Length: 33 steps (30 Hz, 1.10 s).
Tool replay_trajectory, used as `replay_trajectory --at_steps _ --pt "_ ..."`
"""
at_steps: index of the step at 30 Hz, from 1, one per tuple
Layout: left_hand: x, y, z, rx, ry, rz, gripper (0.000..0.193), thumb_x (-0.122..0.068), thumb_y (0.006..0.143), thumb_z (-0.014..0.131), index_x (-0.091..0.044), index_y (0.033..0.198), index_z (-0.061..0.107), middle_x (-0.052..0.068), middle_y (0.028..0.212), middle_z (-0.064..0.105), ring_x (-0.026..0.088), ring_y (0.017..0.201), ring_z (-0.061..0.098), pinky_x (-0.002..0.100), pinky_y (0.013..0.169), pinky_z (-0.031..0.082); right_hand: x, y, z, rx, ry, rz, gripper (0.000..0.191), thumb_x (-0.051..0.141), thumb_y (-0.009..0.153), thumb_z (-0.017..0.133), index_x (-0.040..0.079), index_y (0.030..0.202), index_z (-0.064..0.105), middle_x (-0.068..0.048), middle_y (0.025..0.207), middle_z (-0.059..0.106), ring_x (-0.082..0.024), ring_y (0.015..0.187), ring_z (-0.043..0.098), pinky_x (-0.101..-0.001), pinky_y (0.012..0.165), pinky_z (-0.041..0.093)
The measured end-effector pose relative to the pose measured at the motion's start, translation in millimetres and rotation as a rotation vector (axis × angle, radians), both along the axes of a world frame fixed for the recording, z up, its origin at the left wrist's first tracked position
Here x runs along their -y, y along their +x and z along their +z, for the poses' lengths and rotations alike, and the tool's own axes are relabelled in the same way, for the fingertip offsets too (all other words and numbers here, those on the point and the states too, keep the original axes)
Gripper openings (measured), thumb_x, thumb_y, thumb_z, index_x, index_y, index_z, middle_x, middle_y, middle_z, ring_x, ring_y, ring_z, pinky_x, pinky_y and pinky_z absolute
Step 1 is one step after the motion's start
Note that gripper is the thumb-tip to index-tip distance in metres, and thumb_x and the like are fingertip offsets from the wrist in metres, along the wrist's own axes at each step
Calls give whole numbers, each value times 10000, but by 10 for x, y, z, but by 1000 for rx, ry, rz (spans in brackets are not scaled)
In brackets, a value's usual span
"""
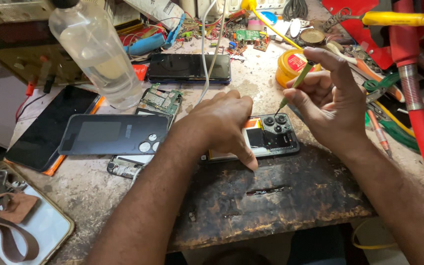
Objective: The person cleans the back of a teal smartphone with a black cloth, then uses a green screwdriver to remove screws from the phone's back cover. The person continues to unscrew and separate the back cover from the phone body.
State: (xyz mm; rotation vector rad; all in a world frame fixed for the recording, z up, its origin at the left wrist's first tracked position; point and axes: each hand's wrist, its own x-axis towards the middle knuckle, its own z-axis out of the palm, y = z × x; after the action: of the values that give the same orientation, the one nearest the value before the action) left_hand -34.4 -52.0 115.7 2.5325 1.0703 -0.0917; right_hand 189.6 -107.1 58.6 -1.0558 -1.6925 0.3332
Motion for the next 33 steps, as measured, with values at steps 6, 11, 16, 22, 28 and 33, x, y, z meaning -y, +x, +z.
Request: replay_trajectory --at_steps 6,11,16,22,28,33 --pt "35 16 22 -16 -1 -14 825 -488 505 965 -92 1140 617 128 1312 557 320 1299 503 443 1039 451 -37 -128 150 289 -43 -238 628 104 967 830 169 1445 429 -87 983 757 -148 919 780 -253 802 637" --pt "49 24 24 0 18 -13 878 -492 508 974 -81 1186 597 130 1329 548 323 1318 483 447 1057 434 -84 -167 251 44 -165 160 568 18 984 591 148 1474 335 -104 1237 656 -146 1141 669 -278 981 572" --pt "61 18 29 -6 -4 -9 853 -471 523 968 -91 1191 598 128 1334 547 324 1315 489 452 1050 442 -40 -194 204 -56 -99 8 465 -8 1048 619 130 1428 389 -109 1163 666 -144 1101 692 -305 955 589" --pt "34 31 12 -23 16 -19 861 -485 526 964 -88 1193 593 136 1334 547 331 1306 501 455 1042 451 -74 -141 89 67 -15 -34 623 -11 959 754 126 1454 402 -44 962 487 -118 895 535 -261 812 508" --pt "25 -8 -89 45 44 -20 908 -512 533 963 -75 1229 578 159 1322 539 352 1303 490 462 1040 441 -135 -60 0 -67 -30 128 627 -30 1046 692 169 1539 359 -19 1035 543 -91 981 634 -250 928 561" --pt "11 -79 -229 131 31 -21 874 -558 573 915 -98 1241 589 159 1297 539 357 1276 496 457 1033 440 -169 -105 37 -85 -115 170 627 -73 1059 656 165 1560 365 -91 1123 641 -148 1135 691 -295 1007 596"
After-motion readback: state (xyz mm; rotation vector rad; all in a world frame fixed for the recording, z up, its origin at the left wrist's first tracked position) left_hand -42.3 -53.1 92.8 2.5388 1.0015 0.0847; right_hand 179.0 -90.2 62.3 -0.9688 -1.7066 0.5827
